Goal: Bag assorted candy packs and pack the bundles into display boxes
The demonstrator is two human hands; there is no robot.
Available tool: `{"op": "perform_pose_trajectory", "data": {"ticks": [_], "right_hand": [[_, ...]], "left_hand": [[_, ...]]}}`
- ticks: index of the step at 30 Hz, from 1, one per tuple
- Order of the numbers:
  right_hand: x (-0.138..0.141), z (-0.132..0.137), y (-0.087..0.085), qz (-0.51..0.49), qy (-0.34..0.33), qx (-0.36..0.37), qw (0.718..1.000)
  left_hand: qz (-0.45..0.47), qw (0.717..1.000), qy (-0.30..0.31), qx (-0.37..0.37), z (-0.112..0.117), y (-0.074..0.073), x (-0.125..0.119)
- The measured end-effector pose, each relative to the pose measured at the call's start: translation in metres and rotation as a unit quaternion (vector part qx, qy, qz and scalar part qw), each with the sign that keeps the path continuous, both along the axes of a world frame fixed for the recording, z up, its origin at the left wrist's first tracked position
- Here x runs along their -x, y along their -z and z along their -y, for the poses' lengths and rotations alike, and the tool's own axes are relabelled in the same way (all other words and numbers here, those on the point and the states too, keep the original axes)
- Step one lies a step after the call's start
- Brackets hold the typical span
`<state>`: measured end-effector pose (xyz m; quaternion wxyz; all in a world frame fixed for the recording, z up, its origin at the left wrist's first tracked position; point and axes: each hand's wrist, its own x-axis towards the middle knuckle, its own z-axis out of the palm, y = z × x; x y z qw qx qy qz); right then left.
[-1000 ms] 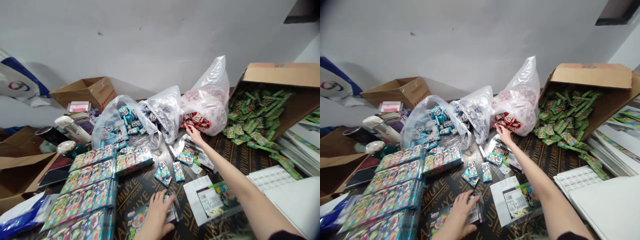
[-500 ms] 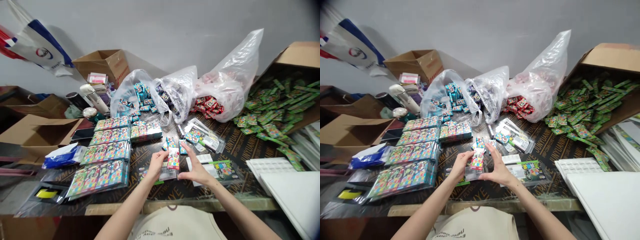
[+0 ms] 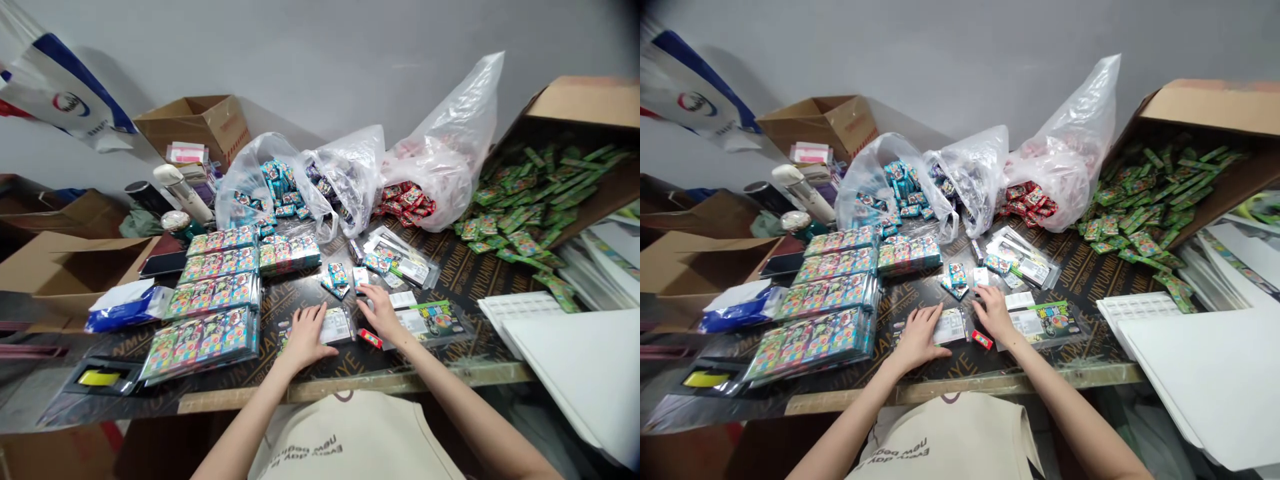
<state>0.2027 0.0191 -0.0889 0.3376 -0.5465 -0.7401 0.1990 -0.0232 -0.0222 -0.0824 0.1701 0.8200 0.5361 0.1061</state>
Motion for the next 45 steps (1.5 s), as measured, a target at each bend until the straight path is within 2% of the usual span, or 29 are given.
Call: {"op": "perform_pose_trajectory", "data": {"ticks": [2,5,10,14,18,20,24,27,31,33,35,38,41,45], "right_hand": [[0.004,0.011,0.000,-0.066,-0.009,0.046,0.997],[0.010,0.027,-0.001,-0.136,-0.023,0.115,0.984],[0.023,0.038,-0.010,-0.171,-0.043,0.107,0.978],[0.029,0.035,-0.021,-0.125,-0.066,0.108,0.984],[0.017,0.035,-0.027,-0.088,0.005,0.025,0.996],[0.006,0.042,-0.026,-0.017,0.021,0.006,1.000],[-0.004,0.069,-0.017,0.116,-0.055,0.056,0.990],[0.000,0.084,-0.010,0.139,-0.057,0.065,0.986],[-0.004,0.074,-0.013,0.065,-0.014,0.021,0.998],[-0.013,0.061,-0.023,0.025,0.024,-0.014,0.999],[-0.021,0.047,-0.034,0.024,0.029,-0.041,0.998],[-0.026,0.035,-0.050,0.097,-0.044,-0.040,0.994],[-0.022,0.032,-0.059,0.176,-0.133,-0.003,0.975],[-0.017,0.028,-0.063,0.169,-0.230,0.032,0.958]], "left_hand": [[0.001,1.000,0.013,-0.012,0.001,0.000,-0.002],[0.032,0.999,-0.014,-0.034,0.000,-0.003,-0.003],[0.096,0.991,-0.061,-0.076,-0.002,-0.010,-0.002],[0.111,0.989,-0.046,-0.083,-0.002,-0.015,-0.006],[0.115,0.986,-0.080,-0.089,-0.004,-0.018,-0.005],[0.111,0.985,-0.100,-0.090,-0.006,-0.019,-0.001],[0.105,0.984,-0.117,-0.090,-0.011,-0.020,0.004],[0.098,0.983,-0.125,-0.094,-0.015,-0.020,0.000],[0.075,0.991,-0.088,-0.066,-0.019,-0.020,-0.003],[0.062,0.996,-0.053,-0.041,-0.019,-0.020,-0.003],[0.057,0.998,-0.019,-0.019,-0.018,-0.020,-0.004],[0.067,0.998,0.019,-0.004,-0.015,-0.022,-0.006],[0.074,0.997,0.030,-0.005,-0.012,-0.027,-0.009],[0.072,0.996,0.060,-0.002,-0.012,-0.033,-0.011]]}}
